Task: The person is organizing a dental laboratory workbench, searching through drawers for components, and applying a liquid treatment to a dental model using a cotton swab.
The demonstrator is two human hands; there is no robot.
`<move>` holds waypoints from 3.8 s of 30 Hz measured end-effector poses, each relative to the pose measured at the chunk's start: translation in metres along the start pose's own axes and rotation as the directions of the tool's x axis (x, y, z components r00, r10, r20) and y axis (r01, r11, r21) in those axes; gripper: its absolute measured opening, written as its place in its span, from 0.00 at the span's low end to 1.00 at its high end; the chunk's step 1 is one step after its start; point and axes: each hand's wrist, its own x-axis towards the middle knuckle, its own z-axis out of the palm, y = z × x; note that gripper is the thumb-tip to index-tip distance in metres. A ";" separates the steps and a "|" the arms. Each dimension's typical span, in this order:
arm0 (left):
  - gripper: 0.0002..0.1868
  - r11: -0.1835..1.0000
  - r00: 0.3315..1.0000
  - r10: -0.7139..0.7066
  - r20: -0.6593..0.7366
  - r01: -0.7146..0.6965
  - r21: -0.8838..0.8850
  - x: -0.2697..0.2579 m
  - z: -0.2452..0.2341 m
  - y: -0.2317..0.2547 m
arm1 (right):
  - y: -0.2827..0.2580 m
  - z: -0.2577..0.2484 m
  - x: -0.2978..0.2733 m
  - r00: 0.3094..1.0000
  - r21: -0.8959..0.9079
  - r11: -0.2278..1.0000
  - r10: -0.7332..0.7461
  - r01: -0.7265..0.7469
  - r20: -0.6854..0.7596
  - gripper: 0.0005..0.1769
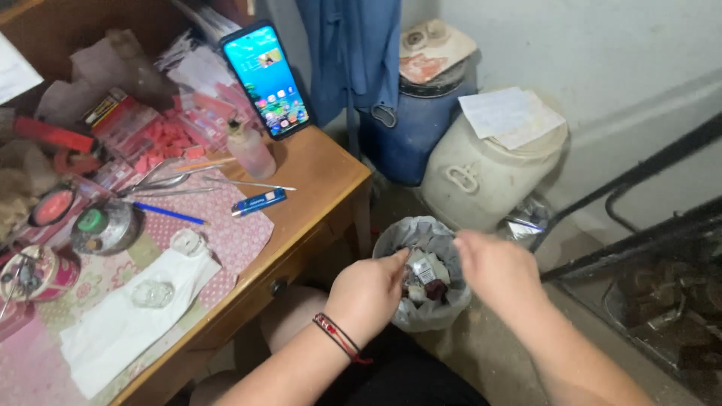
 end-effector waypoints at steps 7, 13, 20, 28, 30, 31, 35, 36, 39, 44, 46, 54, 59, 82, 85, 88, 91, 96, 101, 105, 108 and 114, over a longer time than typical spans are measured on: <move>0.22 0.998 0.998 0.031 -0.061 -0.034 -0.045 -0.001 -0.001 -0.001 | 0.007 0.017 -0.008 0.993 0.014 0.999 0.035 -0.034 -0.113 0.16; 0.22 0.991 0.988 0.086 -0.125 -0.098 -0.092 -0.009 -0.014 0.008 | 0.013 -0.005 0.007 0.981 0.046 0.980 0.192 -0.193 0.035 0.18; 0.26 0.962 0.940 0.214 -0.264 -0.156 0.224 -0.010 0.005 0.010 | -0.001 0.002 -0.021 0.984 0.072 0.988 -0.127 0.137 -0.124 0.14; 0.30 0.932 0.946 0.217 -0.241 -0.127 0.339 -0.012 0.012 0.010 | -0.006 0.007 -0.021 0.996 -0.011 0.997 -0.071 0.070 -0.053 0.13; 0.35 0.935 0.966 0.196 -0.169 -0.132 0.329 -0.014 0.007 0.013 | 0.004 0.008 -0.019 0.993 -0.072 0.996 -0.062 0.055 -0.098 0.10; 0.35 0.935 0.963 0.196 -0.183 -0.128 0.330 -0.007 0.007 0.012 | 0.002 0.004 -0.010 0.992 -0.077 0.995 -0.072 0.064 -0.108 0.10; 0.34 0.937 0.967 0.183 -0.174 -0.118 0.329 -0.015 0.009 0.010 | -0.003 0.003 -0.018 0.999 0.014 0.999 -0.042 0.042 -0.014 0.14; 0.33 0.944 0.967 0.178 -0.180 -0.116 0.310 -0.016 0.008 0.011 | -0.001 0.000 -0.018 0.999 0.003 1.000 -0.020 0.020 -0.025 0.14; 0.32 0.952 0.966 0.164 -0.198 -0.103 0.289 -0.011 0.007 0.008 | -0.006 0.003 -0.013 0.998 0.068 0.998 -0.010 0.007 0.054 0.13; 0.31 0.961 0.957 0.188 -0.220 -0.133 0.242 -0.013 0.000 0.012 | -0.012 -0.020 -0.007 0.994 0.062 0.996 0.056 -0.062 0.092 0.15; 0.32 0.964 0.956 0.183 -0.230 -0.129 0.231 -0.023 -0.003 0.012 | -0.011 -0.026 0.001 0.977 0.097 0.991 0.071 -0.092 0.200 0.13; 0.13 0.989 0.913 0.087 -0.399 -0.128 -0.078 -0.111 -0.065 -0.023 | -0.051 0.033 0.032 0.963 0.170 0.956 -0.212 0.239 -0.165 0.17; 0.09 0.910 0.712 -0.300 -0.635 0.013 -0.415 -0.182 -0.108 -0.066 | -0.203 0.006 0.052 0.609 0.205 0.602 -0.605 0.771 -0.513 0.10; 0.14 0.476 0.732 -0.503 -0.460 -0.210 -0.854 -0.183 -0.155 -0.124 | -0.286 0.031 -0.007 0.499 0.625 0.203 -0.796 0.754 -0.343 0.29; 0.08 0.870 0.787 -0.301 -0.539 -0.006 -0.493 -0.164 -0.171 -0.130 | -0.275 0.020 0.019 0.690 0.562 0.482 -0.683 0.672 -0.239 0.14; 0.23 0.990 0.820 -0.122 -0.559 0.144 -0.005 -0.134 -0.188 -0.141 | -0.269 0.017 0.050 0.892 0.392 0.801 -0.411 0.452 -0.188 0.15; 0.31 0.923 0.810 -0.192 -0.554 0.340 0.178 -0.102 -0.193 -0.149 | -0.264 0.047 0.072 0.734 0.054 0.806 -0.508 0.590 -0.451 0.11; 0.21 0.865 0.811 -0.217 -0.543 0.418 0.278 -0.081 -0.190 -0.157 | -0.280 0.057 0.085 0.545 -0.095 0.721 -0.596 0.686 -0.589 0.07; 0.21 0.940 0.805 0.049 -0.591 0.163 0.300 -0.097 -0.195 -0.139 | -0.274 0.013 0.081 0.343 0.004 0.476 -0.628 0.880 -0.698 0.13; 0.24 0.988 0.854 0.135 -0.502 -0.079 0.130 -0.097 -0.194 -0.101 | -0.253 -0.040 0.062 0.030 -0.076 0.132 -0.662 0.988 -0.749 0.11; 0.22 0.978 0.881 0.188 -0.435 -0.210 -0.003 -0.085 -0.190 -0.076 | -0.225 -0.057 0.069 -0.035 -0.174 0.127 -0.703 0.976 -0.710 0.12; 0.26 0.921 0.892 0.366 -0.266 -0.388 -0.033 -0.043 -0.157 -0.046 | -0.159 -0.077 0.058 -0.009 -0.197 0.173 -0.730 0.965 -0.683 0.16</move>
